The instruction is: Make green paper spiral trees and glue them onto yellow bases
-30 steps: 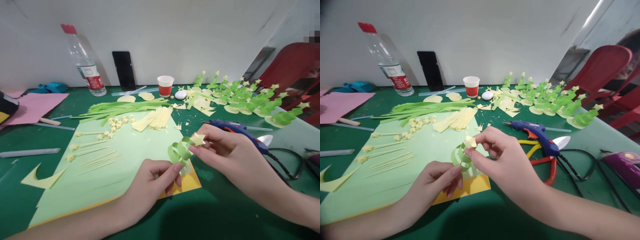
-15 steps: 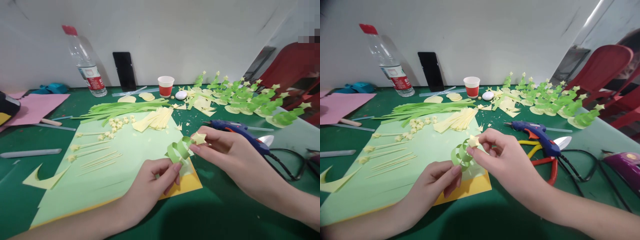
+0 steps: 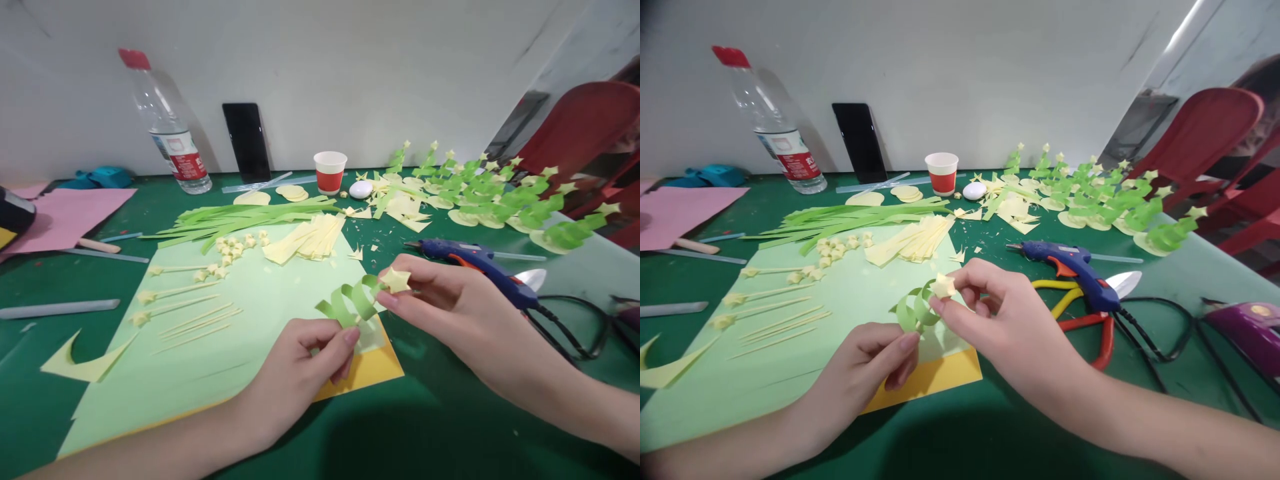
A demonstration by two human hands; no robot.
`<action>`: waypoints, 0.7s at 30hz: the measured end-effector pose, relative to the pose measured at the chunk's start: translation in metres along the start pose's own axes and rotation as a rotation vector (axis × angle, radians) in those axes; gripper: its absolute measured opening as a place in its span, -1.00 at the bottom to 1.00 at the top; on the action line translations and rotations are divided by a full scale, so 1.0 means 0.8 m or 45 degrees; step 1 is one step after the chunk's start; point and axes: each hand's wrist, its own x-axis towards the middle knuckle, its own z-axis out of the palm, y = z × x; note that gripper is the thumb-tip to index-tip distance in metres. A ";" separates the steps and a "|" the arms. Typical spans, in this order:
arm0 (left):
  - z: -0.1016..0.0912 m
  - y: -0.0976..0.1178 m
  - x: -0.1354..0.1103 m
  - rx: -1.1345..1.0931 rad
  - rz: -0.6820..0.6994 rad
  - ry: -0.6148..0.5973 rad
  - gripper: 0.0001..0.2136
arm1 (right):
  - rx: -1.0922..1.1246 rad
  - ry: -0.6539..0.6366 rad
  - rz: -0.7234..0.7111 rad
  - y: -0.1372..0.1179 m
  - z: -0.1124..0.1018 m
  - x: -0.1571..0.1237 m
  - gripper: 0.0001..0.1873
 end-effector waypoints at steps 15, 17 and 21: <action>-0.001 -0.002 -0.009 -0.337 -0.012 -0.077 -0.78 | 0.074 0.028 0.027 -0.003 -0.010 0.001 -0.77; -0.002 -0.003 -0.009 -0.353 0.015 -0.100 -0.78 | 0.101 0.015 0.027 -0.003 -0.009 0.002 -0.78; -0.001 -0.002 -0.008 -0.244 0.092 -0.071 -0.79 | 0.200 -0.031 0.054 -0.002 -0.008 0.006 -0.75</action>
